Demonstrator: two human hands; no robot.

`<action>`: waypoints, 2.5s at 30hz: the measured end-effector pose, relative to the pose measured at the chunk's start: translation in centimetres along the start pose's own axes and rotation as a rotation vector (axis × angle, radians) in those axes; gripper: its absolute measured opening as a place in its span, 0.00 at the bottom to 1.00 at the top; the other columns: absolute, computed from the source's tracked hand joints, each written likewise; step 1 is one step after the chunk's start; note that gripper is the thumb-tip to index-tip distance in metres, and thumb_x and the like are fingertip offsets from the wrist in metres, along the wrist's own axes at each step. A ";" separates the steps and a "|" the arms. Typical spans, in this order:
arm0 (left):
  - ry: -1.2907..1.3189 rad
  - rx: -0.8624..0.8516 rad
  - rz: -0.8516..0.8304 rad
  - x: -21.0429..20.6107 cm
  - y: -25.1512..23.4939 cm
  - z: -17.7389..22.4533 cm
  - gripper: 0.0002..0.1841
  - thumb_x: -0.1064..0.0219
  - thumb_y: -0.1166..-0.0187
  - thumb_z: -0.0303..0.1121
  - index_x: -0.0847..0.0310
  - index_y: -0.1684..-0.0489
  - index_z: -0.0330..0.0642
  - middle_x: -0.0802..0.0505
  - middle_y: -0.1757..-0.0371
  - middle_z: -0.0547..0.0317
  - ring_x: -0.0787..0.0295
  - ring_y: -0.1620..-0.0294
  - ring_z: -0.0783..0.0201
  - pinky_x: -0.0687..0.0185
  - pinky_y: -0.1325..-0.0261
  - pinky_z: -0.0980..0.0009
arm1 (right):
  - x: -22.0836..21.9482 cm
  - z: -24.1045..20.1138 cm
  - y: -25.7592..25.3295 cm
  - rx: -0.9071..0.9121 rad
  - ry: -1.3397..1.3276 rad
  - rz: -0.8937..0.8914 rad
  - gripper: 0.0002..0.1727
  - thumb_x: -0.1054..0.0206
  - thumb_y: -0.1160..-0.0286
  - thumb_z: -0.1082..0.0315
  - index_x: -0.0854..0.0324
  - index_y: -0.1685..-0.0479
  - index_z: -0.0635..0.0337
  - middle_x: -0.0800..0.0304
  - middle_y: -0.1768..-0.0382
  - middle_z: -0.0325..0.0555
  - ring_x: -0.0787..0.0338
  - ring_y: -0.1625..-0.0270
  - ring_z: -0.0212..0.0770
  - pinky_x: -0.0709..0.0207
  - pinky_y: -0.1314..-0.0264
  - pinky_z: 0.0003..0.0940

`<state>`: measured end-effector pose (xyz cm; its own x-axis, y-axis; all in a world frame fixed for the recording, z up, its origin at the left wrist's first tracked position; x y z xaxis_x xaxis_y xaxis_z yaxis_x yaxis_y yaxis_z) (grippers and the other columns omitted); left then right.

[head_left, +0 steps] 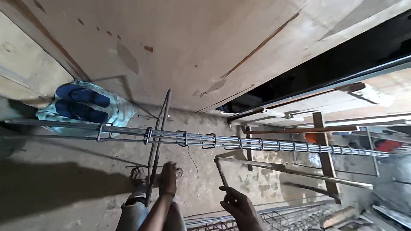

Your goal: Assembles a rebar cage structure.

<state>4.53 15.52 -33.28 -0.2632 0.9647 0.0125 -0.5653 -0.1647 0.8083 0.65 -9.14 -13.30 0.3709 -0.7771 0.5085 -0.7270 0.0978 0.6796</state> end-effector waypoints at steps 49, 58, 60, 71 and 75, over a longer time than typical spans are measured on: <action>-0.186 -0.201 0.095 -8.7 -22.1 1.0 0.23 0.50 0.06 0.42 0.16 0.39 0.30 0.08 0.43 0.37 0.13 0.37 0.47 0.24 0.28 0.48 | -13.3 1.3 -10.6 -0.010 0.038 0.096 0.20 0.33 0.18 0.59 0.15 0.37 0.63 0.16 0.80 0.40 0.20 0.82 0.34 0.21 0.75 0.36; -0.192 -0.109 -0.047 -7.7 -14.9 3.9 0.25 0.52 0.04 0.44 0.25 0.29 0.29 0.16 0.31 0.34 0.21 0.29 0.48 0.30 0.24 0.52 | -18.1 3.2 -10.6 -0.033 -0.678 -0.005 0.17 0.40 0.14 0.63 0.17 0.38 0.65 0.16 0.80 0.39 0.21 0.84 0.29 0.22 0.80 0.27; -0.114 -0.057 -0.060 -7.5 -13.6 4.5 0.26 0.52 0.05 0.44 0.26 0.25 0.29 0.17 0.28 0.35 0.22 0.27 0.50 0.31 0.21 0.55 | -19.6 0.5 -8.7 -0.113 -1.341 -0.452 0.22 0.39 0.14 0.47 0.20 0.38 0.55 0.18 0.76 0.33 0.20 0.81 0.26 0.23 0.78 0.22; 0.093 -0.028 -0.203 -9.0 -20.7 1.7 0.31 0.55 0.08 0.59 0.16 0.50 0.40 0.13 0.68 0.59 0.20 0.70 0.70 0.22 0.60 0.70 | -12.1 -0.4 -6.6 -0.236 0.410 0.119 0.41 0.32 0.31 0.61 0.36 0.11 0.56 0.13 0.42 0.58 0.07 0.56 0.54 0.12 0.58 0.52; 0.021 -0.252 -0.191 -9.8 -21.9 2.4 0.15 0.50 0.07 0.35 0.20 0.54 0.34 0.14 0.68 0.59 0.20 0.68 0.71 0.21 0.59 0.70 | -15.4 -0.8 -7.1 -0.210 0.224 0.109 0.28 0.38 0.15 0.57 0.26 0.22 0.63 0.07 0.61 0.53 0.07 0.68 0.48 0.11 0.62 0.48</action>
<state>21.41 10.15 -49.69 -0.1478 0.9791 -0.1397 -0.7815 -0.0290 0.6233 0.55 2.62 -25.53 0.4327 -0.6008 0.6721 -0.6427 0.3172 0.6973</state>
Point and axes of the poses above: each hand's wrist, its own y-axis away from the middle knuckle, its own x-axis out of the back of the hand, z = x × y, the point moved 10 cm from there along -y, towards the middle knuckle
